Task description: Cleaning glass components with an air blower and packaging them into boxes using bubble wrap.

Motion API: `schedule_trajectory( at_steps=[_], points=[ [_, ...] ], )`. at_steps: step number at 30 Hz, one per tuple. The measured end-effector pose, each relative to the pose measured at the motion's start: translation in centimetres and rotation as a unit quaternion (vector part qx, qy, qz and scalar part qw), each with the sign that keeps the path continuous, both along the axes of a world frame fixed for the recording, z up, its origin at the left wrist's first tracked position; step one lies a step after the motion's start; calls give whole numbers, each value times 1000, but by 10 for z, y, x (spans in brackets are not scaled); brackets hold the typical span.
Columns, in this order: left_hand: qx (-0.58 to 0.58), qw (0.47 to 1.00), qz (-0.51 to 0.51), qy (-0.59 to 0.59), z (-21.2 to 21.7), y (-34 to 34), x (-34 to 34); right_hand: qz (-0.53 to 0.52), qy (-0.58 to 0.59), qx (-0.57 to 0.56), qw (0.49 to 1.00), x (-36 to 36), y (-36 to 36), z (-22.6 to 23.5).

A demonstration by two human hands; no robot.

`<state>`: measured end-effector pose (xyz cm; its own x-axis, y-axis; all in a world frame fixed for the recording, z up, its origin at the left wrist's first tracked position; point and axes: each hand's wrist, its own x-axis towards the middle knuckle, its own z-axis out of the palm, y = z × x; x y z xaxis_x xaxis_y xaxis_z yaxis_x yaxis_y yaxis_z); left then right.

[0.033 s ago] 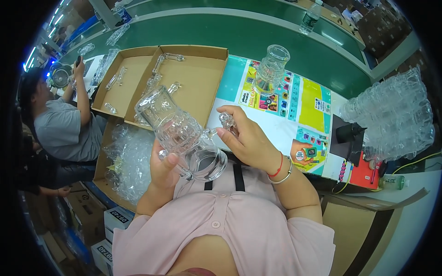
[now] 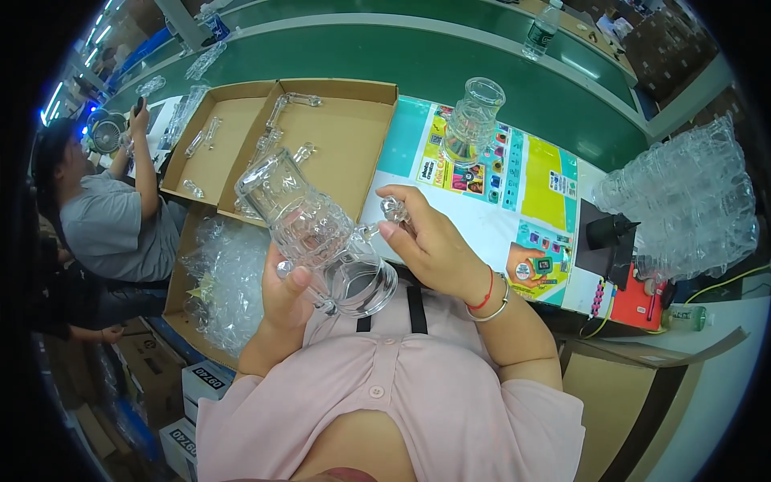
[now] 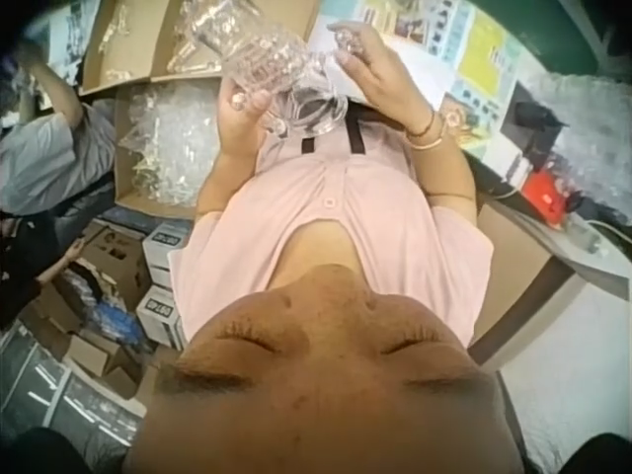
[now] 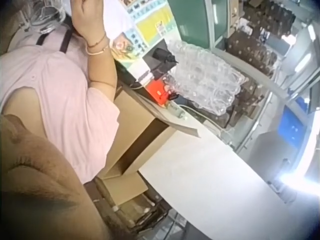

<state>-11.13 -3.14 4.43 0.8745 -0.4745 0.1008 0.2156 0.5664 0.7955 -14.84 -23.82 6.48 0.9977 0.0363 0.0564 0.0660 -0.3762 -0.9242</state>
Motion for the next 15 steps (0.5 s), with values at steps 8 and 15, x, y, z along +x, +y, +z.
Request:
schedule_trajectory(
  at_steps=[8, 15],
  points=[
    [-1, 1000, -19, 2, 3, -6, -7, -24, -56, 133, 989, -12, 7, -5],
    [-4, 1000, -8, -11, 3, -7, -12, -51, -114, 92, 988, -17, 14, -2]
  ],
)
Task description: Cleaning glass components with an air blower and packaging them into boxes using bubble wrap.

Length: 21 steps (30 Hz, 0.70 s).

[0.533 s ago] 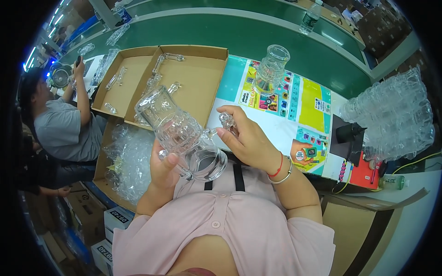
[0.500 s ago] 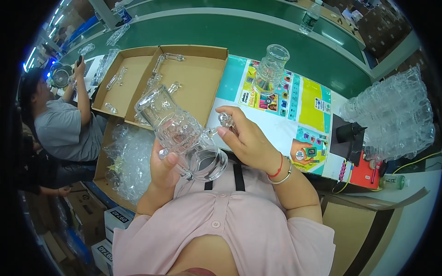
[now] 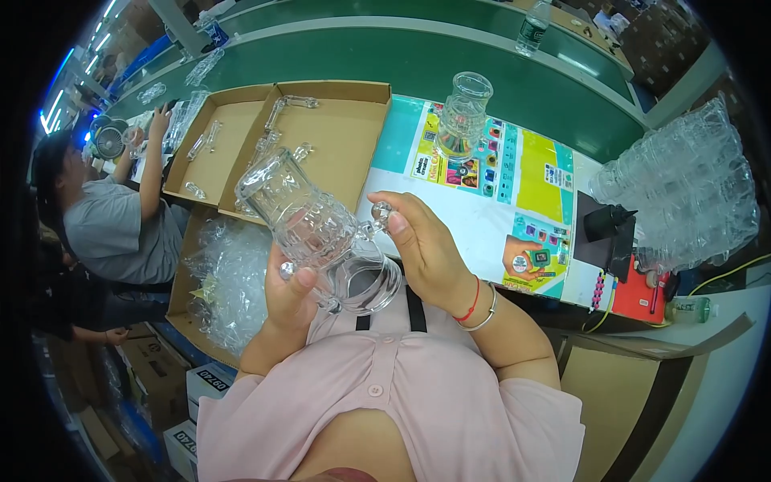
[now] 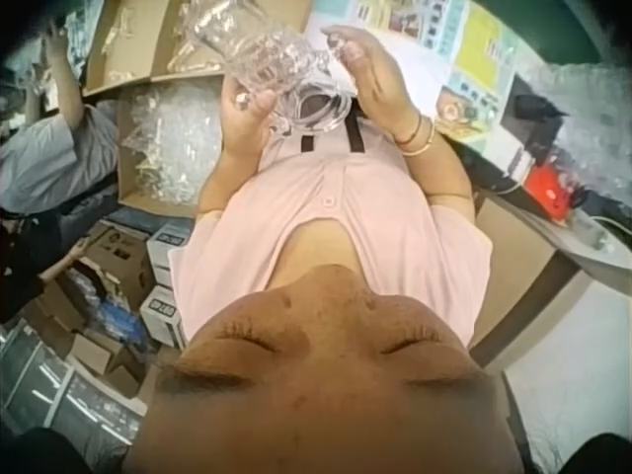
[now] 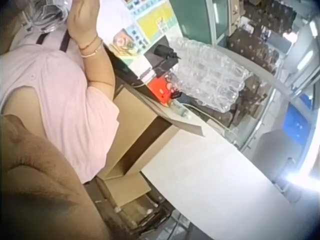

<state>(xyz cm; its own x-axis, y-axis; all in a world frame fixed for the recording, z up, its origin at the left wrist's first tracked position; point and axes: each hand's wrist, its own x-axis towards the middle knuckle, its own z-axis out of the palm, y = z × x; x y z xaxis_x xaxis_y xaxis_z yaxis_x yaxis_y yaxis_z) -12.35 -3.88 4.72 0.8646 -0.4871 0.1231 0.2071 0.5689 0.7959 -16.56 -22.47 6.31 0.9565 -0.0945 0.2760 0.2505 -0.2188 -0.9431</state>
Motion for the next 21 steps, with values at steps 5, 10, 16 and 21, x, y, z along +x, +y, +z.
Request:
schedule_trajectory(
  at_steps=[5, 10, 16, 21],
  points=[
    [23, 999, 3, -34, -1, 3, -2, -14, -25, -50, 998, -6, 0, 1],
    [31, 999, 0, -33, 0, 5, -7, -20, -88, -100, 991, -12, -3, -6],
    [44, 998, -33, -21, 1, 8, -2, -8, -119, -105, 987, -15, -4, -7],
    [40, 998, -56, -17, 1, 14, 5, 9, -106, -123, 987, -14, -7, -5]
  ],
)
